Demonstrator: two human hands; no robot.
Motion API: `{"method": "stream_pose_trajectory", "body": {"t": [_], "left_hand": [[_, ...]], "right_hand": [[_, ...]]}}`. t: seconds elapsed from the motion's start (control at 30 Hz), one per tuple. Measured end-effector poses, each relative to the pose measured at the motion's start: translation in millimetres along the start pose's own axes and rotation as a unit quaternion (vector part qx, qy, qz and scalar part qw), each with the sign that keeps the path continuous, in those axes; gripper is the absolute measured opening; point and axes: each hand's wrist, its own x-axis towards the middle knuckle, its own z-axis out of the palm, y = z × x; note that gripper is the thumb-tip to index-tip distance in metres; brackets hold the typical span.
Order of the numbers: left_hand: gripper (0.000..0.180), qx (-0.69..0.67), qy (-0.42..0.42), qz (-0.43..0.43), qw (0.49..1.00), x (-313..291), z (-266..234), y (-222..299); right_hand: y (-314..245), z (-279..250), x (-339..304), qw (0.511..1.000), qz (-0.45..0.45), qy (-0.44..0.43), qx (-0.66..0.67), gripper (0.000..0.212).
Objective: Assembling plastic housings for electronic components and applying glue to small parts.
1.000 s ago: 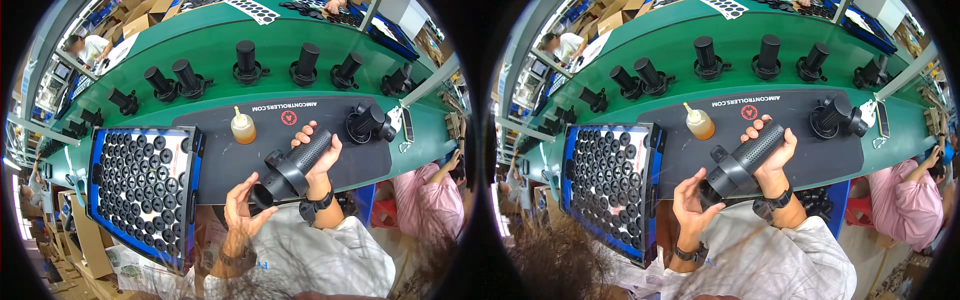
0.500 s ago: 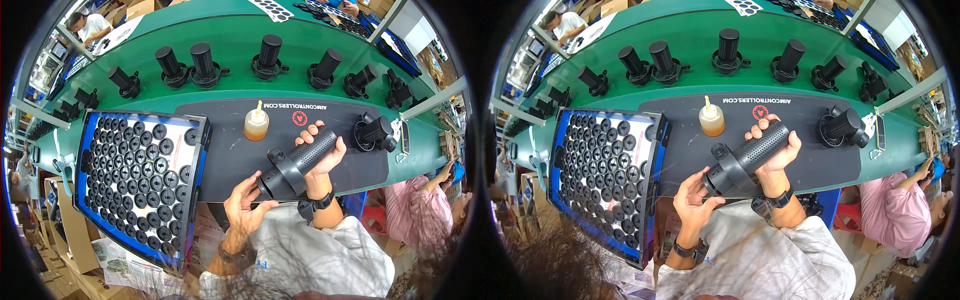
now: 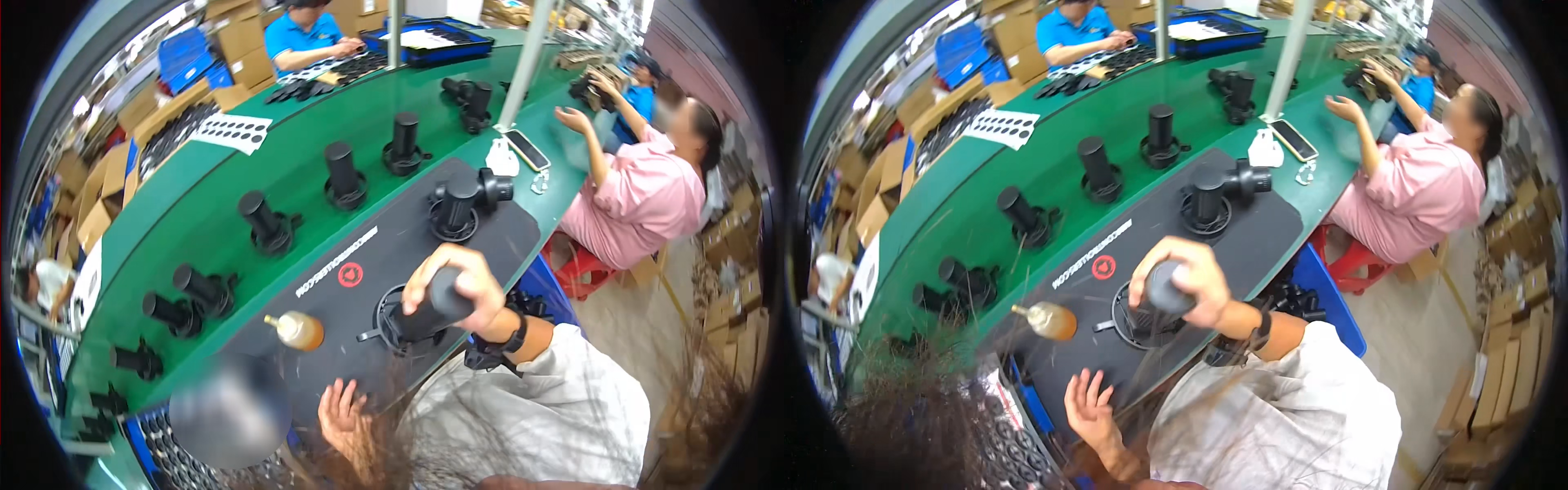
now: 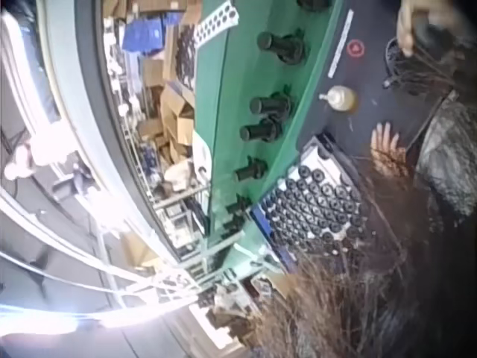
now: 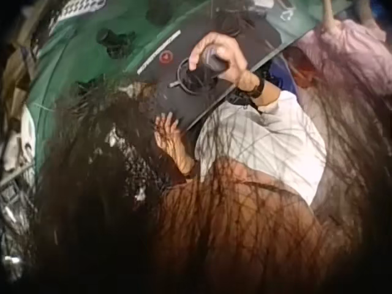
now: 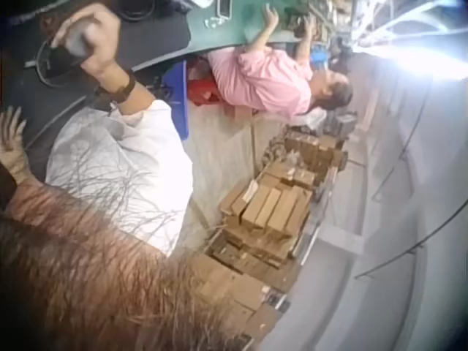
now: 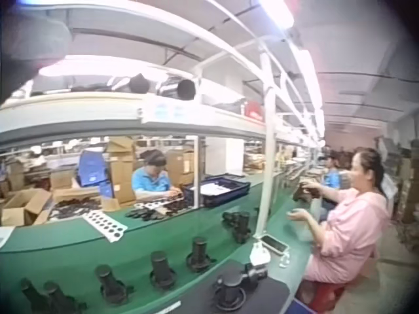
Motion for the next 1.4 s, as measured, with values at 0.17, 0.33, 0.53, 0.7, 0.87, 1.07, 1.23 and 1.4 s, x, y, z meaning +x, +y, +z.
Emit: {"method": "stream_pose_trajectory", "body": {"t": [0.17, 0.33, 0.53, 0.7, 0.87, 1.07, 1.23, 1.4], "left_hand": [[0.06, 0.142, 0.0, 0.073, 0.987, 24, 3, -6], [0.044, 0.236, 0.039, 0.055, 0.969, 29, -45, -26], [0.041, 0.371, 0.081, 0.016, 0.925, 30, -2, -2], [0.039, 0.413, 0.084, -0.008, 0.907, 47, 26, -4], [0.036, 0.439, 0.095, -0.022, 0.893, 62, 45, -5], [0.033, 0.453, 0.095, -0.034, 0.886, 64, 54, -10], [0.031, 0.463, 0.126, -0.028, 0.877, 45, 47, 1], [0.025, 0.438, 0.137, -0.005, 0.889, 35, 58, 38]], "right_hand": [[52, -36, -9, 0.983, 0.074, -0.041, -0.164, 0.029], [-17, -42, 11, 0.988, 0.02, -0.094, -0.12, 0.025], [-156, -140, 112, 0.922, -0.376, 0.007, -0.096, 0.04], [-145, -276, 223, 0.884, -0.18, 0.163, -0.4, 0.047], [-74, -381, 288, 0.804, -0.08, 0.235, -0.541, 0.06], [-39, -432, 298, 0.789, -0.014, 0.274, -0.549, 0.065], [-43, -350, 304, 0.622, -0.258, 0.106, -0.731, 0.073], [-20, -287, 279, 0.679, 0.085, -0.094, -0.723, 0.07]]}}
